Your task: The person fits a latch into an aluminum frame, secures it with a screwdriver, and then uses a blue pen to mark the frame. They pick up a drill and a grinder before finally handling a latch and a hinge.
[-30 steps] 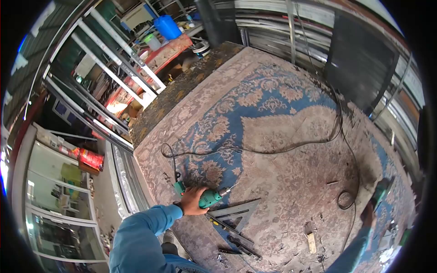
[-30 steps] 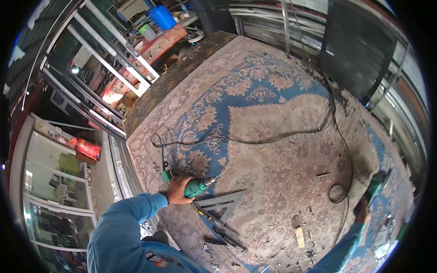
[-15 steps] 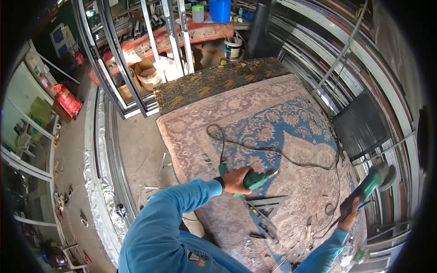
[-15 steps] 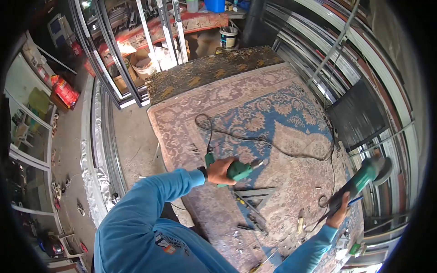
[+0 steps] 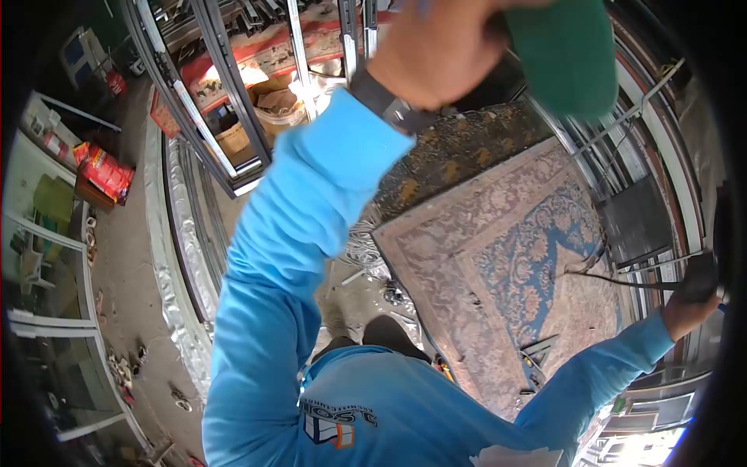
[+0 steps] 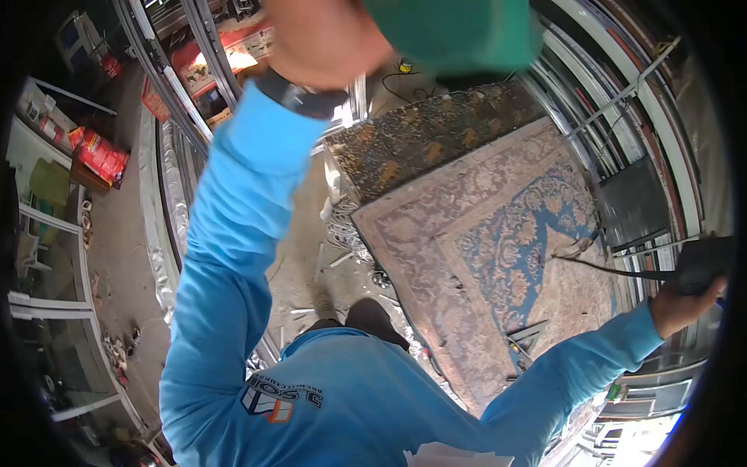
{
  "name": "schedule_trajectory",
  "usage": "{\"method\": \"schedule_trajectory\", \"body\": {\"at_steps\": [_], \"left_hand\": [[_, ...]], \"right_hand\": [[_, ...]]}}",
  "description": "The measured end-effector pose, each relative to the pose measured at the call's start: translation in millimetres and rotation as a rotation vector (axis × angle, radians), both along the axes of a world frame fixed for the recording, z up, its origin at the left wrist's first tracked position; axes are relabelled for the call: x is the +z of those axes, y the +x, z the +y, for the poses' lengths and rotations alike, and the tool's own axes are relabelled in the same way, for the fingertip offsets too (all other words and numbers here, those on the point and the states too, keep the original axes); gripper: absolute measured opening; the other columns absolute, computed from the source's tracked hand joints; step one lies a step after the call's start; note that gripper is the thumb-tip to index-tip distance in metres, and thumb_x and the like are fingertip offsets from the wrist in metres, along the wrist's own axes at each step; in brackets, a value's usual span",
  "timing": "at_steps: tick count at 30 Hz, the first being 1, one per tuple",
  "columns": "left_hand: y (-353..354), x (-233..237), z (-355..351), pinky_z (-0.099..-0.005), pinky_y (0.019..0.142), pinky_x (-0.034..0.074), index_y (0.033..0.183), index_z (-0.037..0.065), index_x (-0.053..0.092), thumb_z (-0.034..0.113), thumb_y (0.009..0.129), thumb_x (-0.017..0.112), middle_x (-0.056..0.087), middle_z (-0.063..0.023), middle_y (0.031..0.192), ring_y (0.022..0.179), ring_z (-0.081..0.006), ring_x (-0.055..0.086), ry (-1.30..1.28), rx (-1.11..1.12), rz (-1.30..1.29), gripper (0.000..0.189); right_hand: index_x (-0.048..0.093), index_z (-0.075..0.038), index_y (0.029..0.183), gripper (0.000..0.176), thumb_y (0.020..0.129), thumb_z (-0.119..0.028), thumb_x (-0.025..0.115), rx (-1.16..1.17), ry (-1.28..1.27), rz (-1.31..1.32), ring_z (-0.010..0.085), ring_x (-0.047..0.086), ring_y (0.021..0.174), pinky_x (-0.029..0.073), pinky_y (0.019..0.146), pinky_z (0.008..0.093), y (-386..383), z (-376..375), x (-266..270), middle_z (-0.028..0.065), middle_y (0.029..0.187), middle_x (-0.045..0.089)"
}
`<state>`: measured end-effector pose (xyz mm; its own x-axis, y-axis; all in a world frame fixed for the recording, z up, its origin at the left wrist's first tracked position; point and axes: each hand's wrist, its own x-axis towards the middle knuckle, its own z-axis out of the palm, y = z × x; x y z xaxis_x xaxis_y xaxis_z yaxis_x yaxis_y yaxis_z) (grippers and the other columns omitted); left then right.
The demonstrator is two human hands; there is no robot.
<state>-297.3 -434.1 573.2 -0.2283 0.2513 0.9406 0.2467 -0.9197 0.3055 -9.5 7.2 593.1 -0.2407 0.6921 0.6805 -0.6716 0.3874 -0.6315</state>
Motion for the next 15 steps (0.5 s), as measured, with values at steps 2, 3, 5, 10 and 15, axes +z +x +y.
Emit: {"method": "schedule_trajectory", "body": {"at_steps": [2, 3, 5, 10, 15], "left_hand": [[-41.4, 13.0, -40.3, -0.0412, 0.084, 0.060, 0.113, 0.008, 0.061, 0.039, 0.096, 0.063, 0.067, -0.0089, 0.102, 0.091, -0.0228, 0.070, 0.126, -0.095, 0.108, 0.035], [-61.5, 15.0, -59.6, -0.0419, 0.085, 0.060, 0.113, 0.008, 0.061, 0.042, 0.097, 0.060, 0.068, -0.0095, 0.103, 0.092, -0.0238, 0.071, 0.173, -0.142, 0.177, 0.037], [-104.7, 10.2, -92.2, -0.0439, 0.088, 0.060, 0.114, 0.007, 0.062, 0.046, 0.099, 0.056, 0.069, -0.0110, 0.106, 0.094, -0.0262, 0.071, 0.228, -0.142, 0.236, 0.042], [-240.6, -29.6, -139.3, -0.0502, 0.100, 0.054, 0.128, 0.006, 0.060, 0.050, 0.102, 0.050, 0.067, -0.0154, 0.120, 0.111, -0.0329, 0.067, 0.225, 0.020, 0.201, 0.052], [-397.2, -53.9, -149.6, -0.0575, 0.121, 0.033, 0.149, 0.007, 0.046, 0.052, 0.103, 0.046, 0.051, -0.0239, 0.146, 0.142, -0.0398, 0.042, 0.065, -0.149, -0.008, 0.065]], "right_hand": [[0.052, 0.003, 0.138, 0.059, 0.098, -0.040, 0.056, -0.002, 0.049, 0.049, 0.0359, 0.060, 0.122, 0.047, 0.109, 0.0473, -41.2, -34.4, 6.9, 0.0228, 0.133, 0.060], [0.052, 0.003, 0.138, 0.059, 0.098, -0.041, 0.056, -0.010, 0.070, 0.066, 0.0360, 0.061, 0.121, 0.047, 0.107, 0.0471, -63.9, -54.4, 4.5, 0.0230, 0.132, 0.061], [0.052, 0.003, 0.138, 0.060, 0.098, -0.042, 0.055, -0.045, 0.097, 0.087, 0.0361, 0.062, 0.118, 0.049, 0.105, 0.0467, -108.2, -90.4, -6.0, 0.0234, 0.129, 0.062], [0.052, 0.003, 0.137, 0.063, 0.097, -0.046, 0.053, -0.169, 0.133, 0.118, 0.0365, 0.065, 0.112, 0.053, 0.098, 0.0456, -230.6, -173.6, -67.9, 0.0246, 0.122, 0.065], [0.053, 0.003, 0.136, 0.066, 0.096, -0.049, 0.051, -0.339, 0.131, 0.078, 0.0368, 0.068, 0.106, 0.057, 0.091, 0.0445, -379.6, -232.3, -129.2, 0.0257, 0.115, 0.067]]}}
